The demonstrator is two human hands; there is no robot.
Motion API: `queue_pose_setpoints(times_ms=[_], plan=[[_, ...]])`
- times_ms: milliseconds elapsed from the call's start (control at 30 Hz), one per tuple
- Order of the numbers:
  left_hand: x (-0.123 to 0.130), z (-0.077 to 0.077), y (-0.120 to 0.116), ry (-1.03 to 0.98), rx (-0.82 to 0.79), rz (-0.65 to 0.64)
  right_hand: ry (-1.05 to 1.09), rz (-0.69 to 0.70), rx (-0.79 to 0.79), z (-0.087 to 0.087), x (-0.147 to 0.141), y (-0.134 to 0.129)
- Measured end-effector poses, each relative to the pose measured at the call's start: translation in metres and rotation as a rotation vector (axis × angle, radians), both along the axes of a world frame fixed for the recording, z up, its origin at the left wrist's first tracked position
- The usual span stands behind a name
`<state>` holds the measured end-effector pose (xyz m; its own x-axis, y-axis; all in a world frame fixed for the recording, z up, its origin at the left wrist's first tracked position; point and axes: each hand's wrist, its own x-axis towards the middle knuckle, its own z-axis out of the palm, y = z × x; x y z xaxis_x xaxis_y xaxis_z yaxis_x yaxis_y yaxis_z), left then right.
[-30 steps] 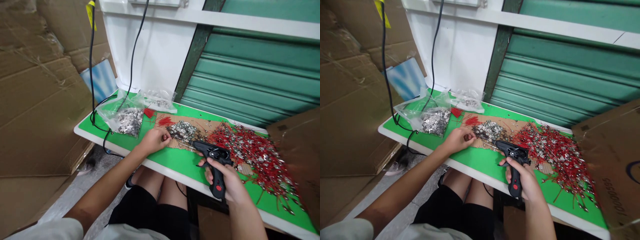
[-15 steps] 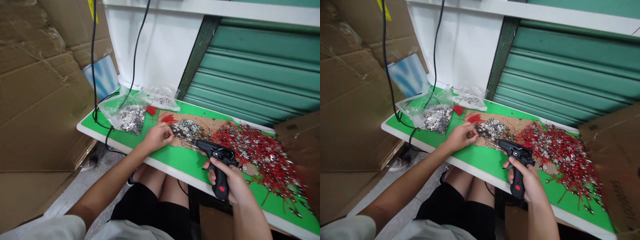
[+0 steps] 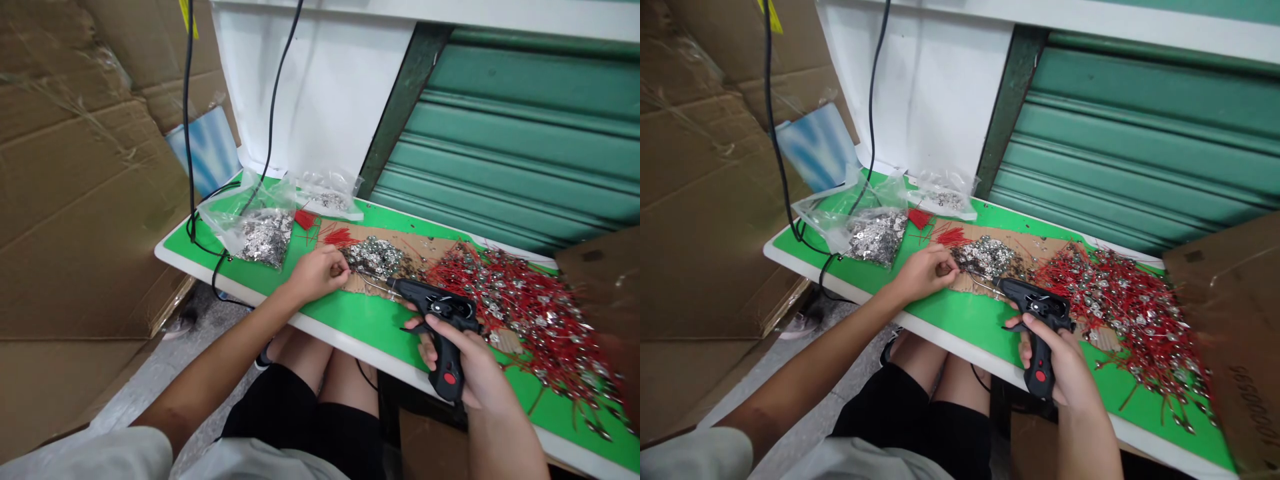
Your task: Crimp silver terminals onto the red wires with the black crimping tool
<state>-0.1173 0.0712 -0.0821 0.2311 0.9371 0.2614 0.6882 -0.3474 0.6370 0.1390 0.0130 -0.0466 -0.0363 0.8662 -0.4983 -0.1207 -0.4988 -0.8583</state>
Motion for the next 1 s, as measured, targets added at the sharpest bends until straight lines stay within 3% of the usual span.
queue_pose_setpoints(times_ms=[400,700,1000], plan=[[-0.0001,-0.0007,-0.0004,-0.019,-0.004,0.016,-0.051,-0.007,-0.030,-0.0059,0.0058,-0.0014],[0.0000,0.0002,-0.0008,-0.015,-0.007,0.024,-0.053,-0.044,-0.046,-0.0004,0.0011,-0.0001],[0.0006,-0.0032,0.0001,-0.008,0.015,0.027,-0.011,0.027,-0.017,-0.0019,0.0027,-0.0008]])
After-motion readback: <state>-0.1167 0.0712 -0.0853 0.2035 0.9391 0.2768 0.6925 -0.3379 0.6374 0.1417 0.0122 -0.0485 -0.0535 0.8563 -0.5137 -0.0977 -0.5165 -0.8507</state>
